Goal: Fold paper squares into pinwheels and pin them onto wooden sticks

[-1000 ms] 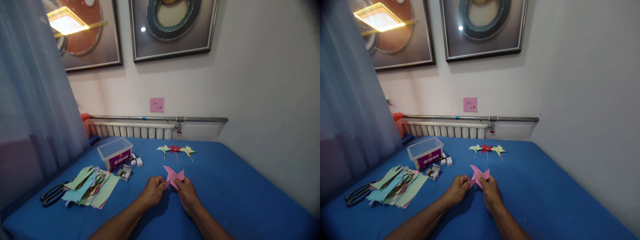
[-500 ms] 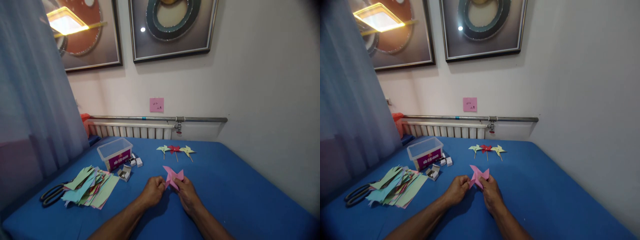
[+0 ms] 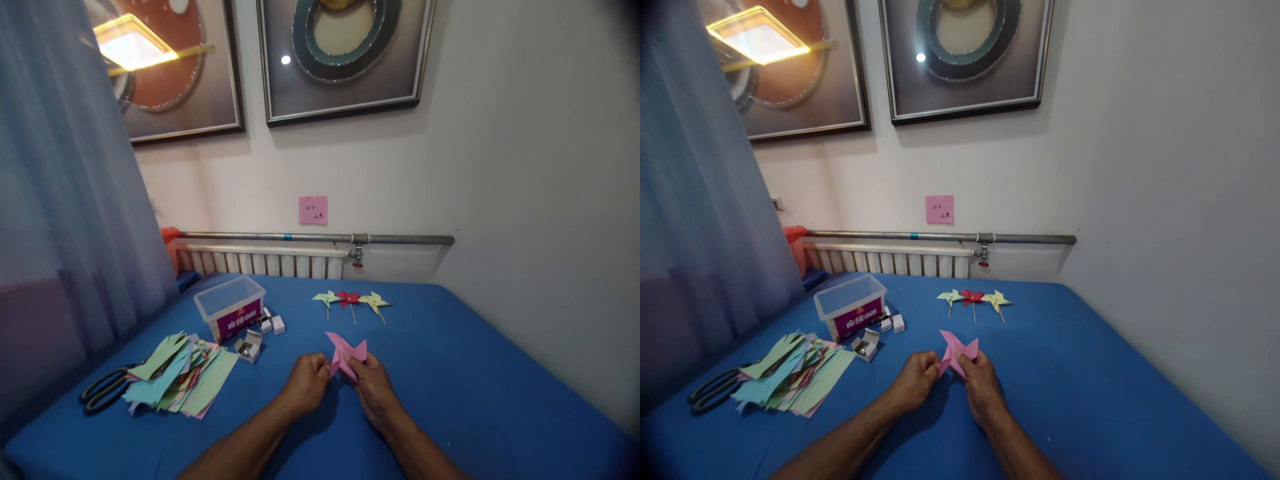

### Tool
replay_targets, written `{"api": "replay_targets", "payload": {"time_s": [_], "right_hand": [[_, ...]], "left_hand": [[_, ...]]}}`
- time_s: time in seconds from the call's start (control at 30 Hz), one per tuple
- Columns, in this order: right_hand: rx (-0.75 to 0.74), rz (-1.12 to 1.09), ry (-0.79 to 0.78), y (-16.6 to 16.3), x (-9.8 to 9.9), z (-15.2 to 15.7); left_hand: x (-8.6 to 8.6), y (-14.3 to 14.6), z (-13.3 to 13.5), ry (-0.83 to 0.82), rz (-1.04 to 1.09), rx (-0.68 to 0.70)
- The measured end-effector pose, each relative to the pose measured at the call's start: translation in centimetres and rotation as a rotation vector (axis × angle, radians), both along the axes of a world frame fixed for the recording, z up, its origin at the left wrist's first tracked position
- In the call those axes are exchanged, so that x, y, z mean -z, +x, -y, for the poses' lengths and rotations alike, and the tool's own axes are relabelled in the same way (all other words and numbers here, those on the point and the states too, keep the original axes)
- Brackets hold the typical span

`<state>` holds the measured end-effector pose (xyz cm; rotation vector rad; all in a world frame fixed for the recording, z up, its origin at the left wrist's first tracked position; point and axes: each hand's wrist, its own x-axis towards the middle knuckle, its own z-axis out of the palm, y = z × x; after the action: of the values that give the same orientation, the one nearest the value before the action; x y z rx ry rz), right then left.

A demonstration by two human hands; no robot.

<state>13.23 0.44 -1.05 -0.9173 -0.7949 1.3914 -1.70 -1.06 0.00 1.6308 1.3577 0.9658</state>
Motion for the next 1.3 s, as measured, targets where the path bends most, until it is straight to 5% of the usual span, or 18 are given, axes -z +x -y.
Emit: {"api": "replay_targets", "payload": {"time_s": [1.3], "right_hand": [[-0.021, -0.021, -0.007, -0.2, -0.3, 0.1]], "left_hand": [[0.1, -0.5, -0.4, -0.013, 0.038, -0.048]]}}
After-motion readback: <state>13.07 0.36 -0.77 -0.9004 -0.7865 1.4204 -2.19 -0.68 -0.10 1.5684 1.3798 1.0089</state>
